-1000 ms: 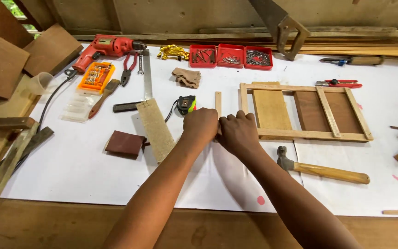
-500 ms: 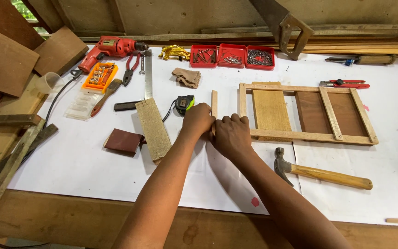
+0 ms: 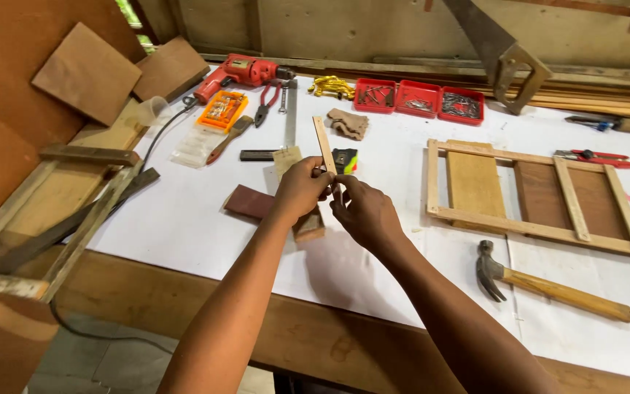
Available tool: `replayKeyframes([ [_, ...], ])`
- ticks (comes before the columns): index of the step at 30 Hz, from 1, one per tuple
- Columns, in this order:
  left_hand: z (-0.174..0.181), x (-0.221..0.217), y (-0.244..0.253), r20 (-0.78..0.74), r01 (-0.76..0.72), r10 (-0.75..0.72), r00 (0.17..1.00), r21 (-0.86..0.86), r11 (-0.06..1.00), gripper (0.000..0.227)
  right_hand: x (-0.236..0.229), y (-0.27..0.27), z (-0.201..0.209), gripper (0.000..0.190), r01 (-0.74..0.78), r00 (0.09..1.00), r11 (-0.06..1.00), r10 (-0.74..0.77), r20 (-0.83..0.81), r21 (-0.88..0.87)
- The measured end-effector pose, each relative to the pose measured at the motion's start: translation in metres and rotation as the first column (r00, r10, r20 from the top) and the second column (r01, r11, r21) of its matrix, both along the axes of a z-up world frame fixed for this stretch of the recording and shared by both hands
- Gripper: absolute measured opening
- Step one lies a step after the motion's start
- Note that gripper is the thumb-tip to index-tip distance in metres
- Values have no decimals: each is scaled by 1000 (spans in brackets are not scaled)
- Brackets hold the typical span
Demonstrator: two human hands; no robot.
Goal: Assembling a wooden frame by sanding pieces, measuring dimensions, and nailing the structure together.
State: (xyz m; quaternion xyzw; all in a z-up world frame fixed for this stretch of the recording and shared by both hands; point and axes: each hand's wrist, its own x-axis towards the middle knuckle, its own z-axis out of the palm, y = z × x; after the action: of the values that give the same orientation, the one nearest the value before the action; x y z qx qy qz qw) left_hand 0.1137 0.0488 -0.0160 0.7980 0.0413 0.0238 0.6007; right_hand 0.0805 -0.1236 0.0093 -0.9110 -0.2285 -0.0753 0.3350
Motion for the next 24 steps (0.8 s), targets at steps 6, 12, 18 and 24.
replayKeyframes([
  [6, 2, -47, 38, 310, -303, 127, 942, 629, 716, 67, -23, 38, 1, 26, -109, 993, 985, 113, 22, -135],
  [12, -54, -47, 43, 368, -329, 92, 925, 659, 676, 51, -24, 51, 2, 29, -67, 995, 937, 87, 41, -343],
  [18, -58, -42, 39, 384, -353, 112, 917, 647, 676, 46, -20, 51, -3, 26, -159, 979, 941, 189, 74, -300],
  [24, -59, -48, 35, 479, -418, 95, 873, 633, 652, 44, -15, 39, -17, 42, -261, 930, 924, 318, 185, -279],
])
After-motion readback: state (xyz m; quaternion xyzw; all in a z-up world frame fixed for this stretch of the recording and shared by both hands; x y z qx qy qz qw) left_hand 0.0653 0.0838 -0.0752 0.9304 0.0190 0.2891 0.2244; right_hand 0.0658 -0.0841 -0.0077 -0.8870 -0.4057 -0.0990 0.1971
